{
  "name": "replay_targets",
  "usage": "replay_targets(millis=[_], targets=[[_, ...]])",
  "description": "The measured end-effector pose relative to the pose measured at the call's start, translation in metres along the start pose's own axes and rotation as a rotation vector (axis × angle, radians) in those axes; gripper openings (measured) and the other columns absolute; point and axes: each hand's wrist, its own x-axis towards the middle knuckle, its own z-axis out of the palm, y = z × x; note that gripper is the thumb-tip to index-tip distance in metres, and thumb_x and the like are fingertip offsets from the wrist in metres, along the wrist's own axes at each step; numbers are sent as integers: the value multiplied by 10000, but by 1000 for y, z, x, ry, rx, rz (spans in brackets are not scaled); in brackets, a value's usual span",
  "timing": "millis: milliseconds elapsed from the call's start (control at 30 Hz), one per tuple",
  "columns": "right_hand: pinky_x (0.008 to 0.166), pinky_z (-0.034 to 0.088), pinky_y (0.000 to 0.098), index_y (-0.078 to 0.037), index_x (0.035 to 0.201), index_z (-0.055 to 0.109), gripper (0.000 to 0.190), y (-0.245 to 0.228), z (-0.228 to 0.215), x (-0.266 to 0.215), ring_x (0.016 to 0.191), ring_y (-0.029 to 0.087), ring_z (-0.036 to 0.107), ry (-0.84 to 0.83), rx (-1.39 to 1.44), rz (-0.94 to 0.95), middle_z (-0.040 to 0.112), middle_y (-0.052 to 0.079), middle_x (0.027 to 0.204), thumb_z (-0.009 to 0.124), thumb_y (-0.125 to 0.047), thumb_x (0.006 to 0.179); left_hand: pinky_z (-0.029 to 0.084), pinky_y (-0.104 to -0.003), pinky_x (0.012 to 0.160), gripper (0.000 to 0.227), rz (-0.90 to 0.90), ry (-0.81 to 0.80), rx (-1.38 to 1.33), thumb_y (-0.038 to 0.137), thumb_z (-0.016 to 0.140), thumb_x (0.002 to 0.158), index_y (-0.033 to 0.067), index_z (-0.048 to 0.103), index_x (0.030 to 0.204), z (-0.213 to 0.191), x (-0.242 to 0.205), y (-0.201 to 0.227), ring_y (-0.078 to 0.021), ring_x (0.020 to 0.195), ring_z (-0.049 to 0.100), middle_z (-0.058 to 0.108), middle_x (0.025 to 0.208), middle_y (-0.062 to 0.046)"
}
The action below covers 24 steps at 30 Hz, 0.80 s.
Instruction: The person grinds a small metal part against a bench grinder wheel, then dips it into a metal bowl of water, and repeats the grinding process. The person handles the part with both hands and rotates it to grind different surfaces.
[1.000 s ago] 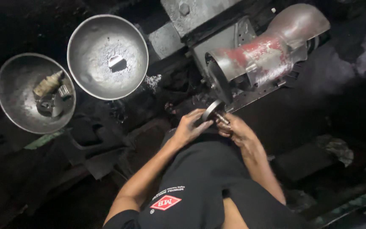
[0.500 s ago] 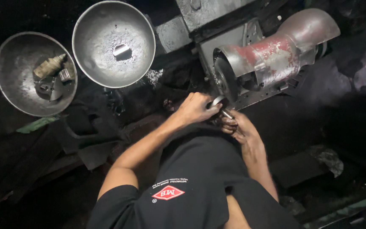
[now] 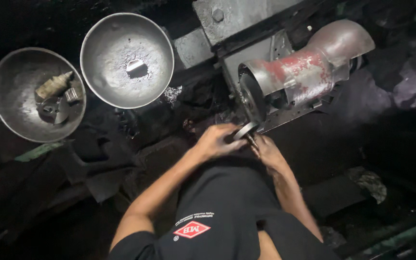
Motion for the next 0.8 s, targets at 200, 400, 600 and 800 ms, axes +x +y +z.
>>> replay_targets(millis=[200, 400, 600, 800], targets=[[445, 286, 247, -29, 966, 586, 340, 4, 0, 15, 463, 62, 336, -127, 452, 106, 436, -45, 593, 429, -305, 1089, 591, -325, 790, 267, -97, 214, -145, 159, 735, 967, -33, 699, 1149, 27, -25, -28, -261, 894, 759, 743, 1057, -168], [439, 262, 243, 10, 986, 585, 394, -4, -11, 26, 441, 61, 280, -211, 508, 172, 390, -55, 563, 383, -308, 1099, 579, -359, 690, 232, -57, 226, 1, 183, 719, 973, -24, 728, 1078, 24, -6, -23, -295, 781, 744, 740, 959, -178], [421, 238, 249, -2, 946, 573, 391, 3, -22, 38, 411, 70, 230, -239, 577, 220, 327, -70, 525, 376, -303, 1099, 543, -430, 628, 247, -195, -31, 188, 284, 704, 949, 45, 762, 967, 2, 32, -18, -364, 664, 684, 688, 757, -205], [418, 240, 242, -84, 899, 490, 316, 9, -25, 44, 420, 57, 244, -283, 706, 233, 318, -85, 535, 394, -293, 1116, 545, -457, 645, 231, -167, -161, 268, 288, 722, 860, 64, 741, 915, -6, 60, -21, -378, 724, 695, 701, 776, -183]])
